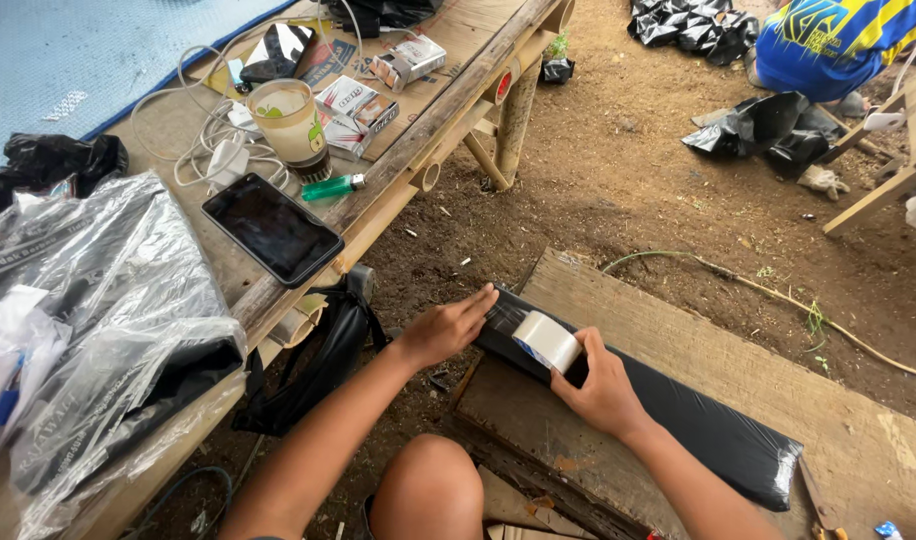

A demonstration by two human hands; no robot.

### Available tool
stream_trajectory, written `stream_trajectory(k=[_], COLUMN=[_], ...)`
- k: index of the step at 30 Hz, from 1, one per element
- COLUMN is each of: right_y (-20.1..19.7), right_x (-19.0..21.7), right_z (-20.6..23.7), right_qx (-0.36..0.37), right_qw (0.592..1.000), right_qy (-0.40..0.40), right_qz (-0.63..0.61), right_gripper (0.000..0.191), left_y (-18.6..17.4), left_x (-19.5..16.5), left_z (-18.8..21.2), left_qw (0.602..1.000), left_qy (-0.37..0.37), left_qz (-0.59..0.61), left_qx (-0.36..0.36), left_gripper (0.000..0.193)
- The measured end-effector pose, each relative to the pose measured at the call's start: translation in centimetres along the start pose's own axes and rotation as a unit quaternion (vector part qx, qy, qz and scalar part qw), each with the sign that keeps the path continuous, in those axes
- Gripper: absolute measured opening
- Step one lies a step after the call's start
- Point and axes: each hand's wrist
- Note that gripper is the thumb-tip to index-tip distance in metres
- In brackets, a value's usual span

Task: The person wraps a rectangular object in black plastic and secures it with clear packing tape. They repeatedly rotate the object, apply tape along its length, and smooth the tape to ensure it adheres.

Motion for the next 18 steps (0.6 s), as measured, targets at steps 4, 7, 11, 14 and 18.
stream_trajectory(k=[4, 7, 11, 14, 18], right_y=[1.5, 2.0, 1.6, 1.0, 0.2], right_x=[-1.7, -2.2, -2.3, -1.9, -1.3], right_z=[0.5, 0.3, 0.2, 0.0, 0.4], right_qx=[-0.075, -0.105, -0.104, -0.114, -0.102], right_qw=[0.995, 0.990, 0.988, 0.986, 0.989], right_qy=[-0.060, -0.089, -0.112, -0.120, -0.102], right_qz=[-0.007, -0.008, -0.017, -0.020, -0.017], right_gripper=[0.043, 0.044, 0.045, 0.046, 0.044], left_y=[0.6, 0.8, -0.4, -1.1, -0.3], left_x=[1.3, 1.4, 0.1, -1.5, -3.3], left_z=[0.8, 1.4, 2.6, 2.1, -0.1], left_qw=[0.962, 0.973, 0.988, 0.977, 0.997], left_qy=[0.178, 0.138, 0.106, 0.051, -0.053], left_qz=[-0.189, -0.183, -0.109, -0.197, 0.021], left_qx=[-0.084, -0.036, 0.013, 0.059, -0.059], left_gripper=[0.046, 0.053, 0.080, 0.092, 0.072])
Point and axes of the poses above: each hand's wrist, its own z-axis away from the middle knuckle, its own y-axis out of the palm, x = y × z, and after that the axes turned 1 degree about -y, right-handed
